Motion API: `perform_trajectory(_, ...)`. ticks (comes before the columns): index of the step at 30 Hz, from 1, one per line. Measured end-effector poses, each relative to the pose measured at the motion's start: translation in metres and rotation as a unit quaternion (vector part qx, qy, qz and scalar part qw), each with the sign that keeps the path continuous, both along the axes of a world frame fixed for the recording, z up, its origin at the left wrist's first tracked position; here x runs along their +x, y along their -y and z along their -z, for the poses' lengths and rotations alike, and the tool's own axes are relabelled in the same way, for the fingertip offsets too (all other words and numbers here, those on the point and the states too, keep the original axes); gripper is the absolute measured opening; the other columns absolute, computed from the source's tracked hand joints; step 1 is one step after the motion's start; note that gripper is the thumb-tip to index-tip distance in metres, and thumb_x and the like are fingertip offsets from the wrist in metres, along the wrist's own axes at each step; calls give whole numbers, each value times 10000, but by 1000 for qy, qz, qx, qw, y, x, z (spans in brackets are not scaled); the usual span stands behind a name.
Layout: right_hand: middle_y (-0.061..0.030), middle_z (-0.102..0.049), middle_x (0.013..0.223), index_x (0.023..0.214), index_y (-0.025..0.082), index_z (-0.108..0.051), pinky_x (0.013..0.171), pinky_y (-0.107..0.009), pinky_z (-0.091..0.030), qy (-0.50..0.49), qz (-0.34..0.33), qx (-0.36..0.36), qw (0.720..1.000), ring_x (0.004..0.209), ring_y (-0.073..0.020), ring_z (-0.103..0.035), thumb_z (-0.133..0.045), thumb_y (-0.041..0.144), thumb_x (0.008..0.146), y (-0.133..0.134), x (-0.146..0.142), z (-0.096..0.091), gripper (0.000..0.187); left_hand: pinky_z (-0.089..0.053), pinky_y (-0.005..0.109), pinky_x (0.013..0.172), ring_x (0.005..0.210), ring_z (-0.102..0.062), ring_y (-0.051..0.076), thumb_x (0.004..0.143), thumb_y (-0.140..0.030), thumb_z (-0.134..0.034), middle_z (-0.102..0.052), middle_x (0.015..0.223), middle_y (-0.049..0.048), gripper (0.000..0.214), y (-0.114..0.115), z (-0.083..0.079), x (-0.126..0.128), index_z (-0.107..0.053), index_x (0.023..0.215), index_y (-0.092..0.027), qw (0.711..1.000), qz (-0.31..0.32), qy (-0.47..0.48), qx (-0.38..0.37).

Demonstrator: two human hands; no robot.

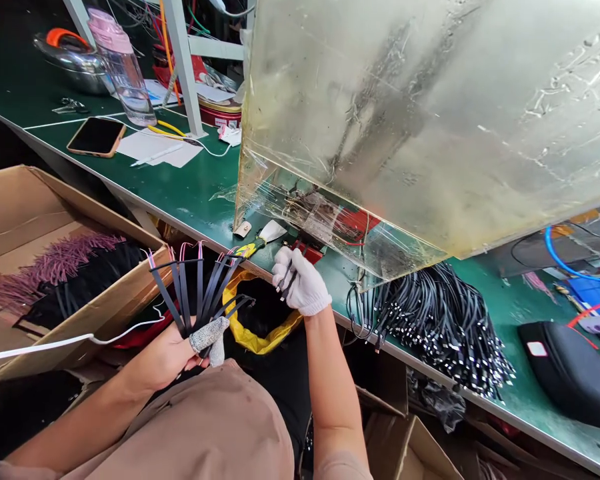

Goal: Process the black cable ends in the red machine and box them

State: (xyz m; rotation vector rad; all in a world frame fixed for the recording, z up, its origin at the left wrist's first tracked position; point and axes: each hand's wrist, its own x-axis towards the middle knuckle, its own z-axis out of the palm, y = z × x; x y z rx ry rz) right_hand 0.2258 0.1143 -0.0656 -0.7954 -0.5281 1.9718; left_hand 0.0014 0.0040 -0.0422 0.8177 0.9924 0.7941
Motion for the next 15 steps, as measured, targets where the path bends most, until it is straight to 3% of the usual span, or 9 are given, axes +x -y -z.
perform_trajectory(3, -97, -732, 769, 1092, 126, -625, 535, -290, -596, 21, -203, -36, 978, 623, -190, -712, -401, 682, 999, 37, 4, 44, 607, -191, 212, 374, 417, -416, 95, 648, -755, -746, -562, 467, 28, 624, 3, 15, -3, -576, 517, -169, 1000, 5, 4, -12)
perform_trajectory(5, -152, -741, 807, 1106, 101, -622, 603, -368, -618, 15, -271, -72, 960, 696, -245, -741, -329, 788, 951, 59, -2, 72, 763, -199, 211, 379, 422, -417, 96, 684, -722, -737, -565, 463, 26, 598, 6, 28, -4, -577, 517, -171, 999, 30, -12, -11)
perform_trajectory(7, -168, -750, 906, 1150, 122, -619, 703, -422, -626, -4, -218, -93, 971, 806, -265, -751, -276, 794, 954, 72, -15, 92, 780, -212, 211, 391, 428, -415, 98, 706, -717, -716, -572, 467, 30, 595, 10, 44, -4, -590, 514, -168, 997, 63, -39, -17)
perform_trajectory(10, -116, -748, 1025, 1157, 186, -626, 772, -400, -626, -14, -35, -122, 992, 863, -224, -742, -315, 647, 1029, 69, -34, 107, 571, -265, 222, 432, 458, -426, 107, 737, -737, -660, -588, 496, 44, 622, 16, 69, -4, -615, 510, -160, 988, 117, -90, -37)
perform_trajectory(12, -73, -746, 984, 1084, 195, -631, 731, -341, -628, 5, 58, -146, 988, 785, -179, -728, -398, 518, 1050, 61, -41, 114, 400, -312, 238, 474, 480, -437, 118, 761, -731, -632, -587, 508, 45, 622, 20, 83, -5, -624, 515, -159, 981, 146, -118, -42)
perform_trajectory(15, -12, -704, 787, 933, 196, -597, 610, -252, -595, 113, 162, -148, 969, 602, -120, -653, -526, 426, 1018, 49, -45, 128, 254, -355, 261, 531, 504, -459, 133, 801, -698, -599, -579, 518, 35, 601, 23, 98, -4, -639, 533, -161, 973, 174, -151, -30)
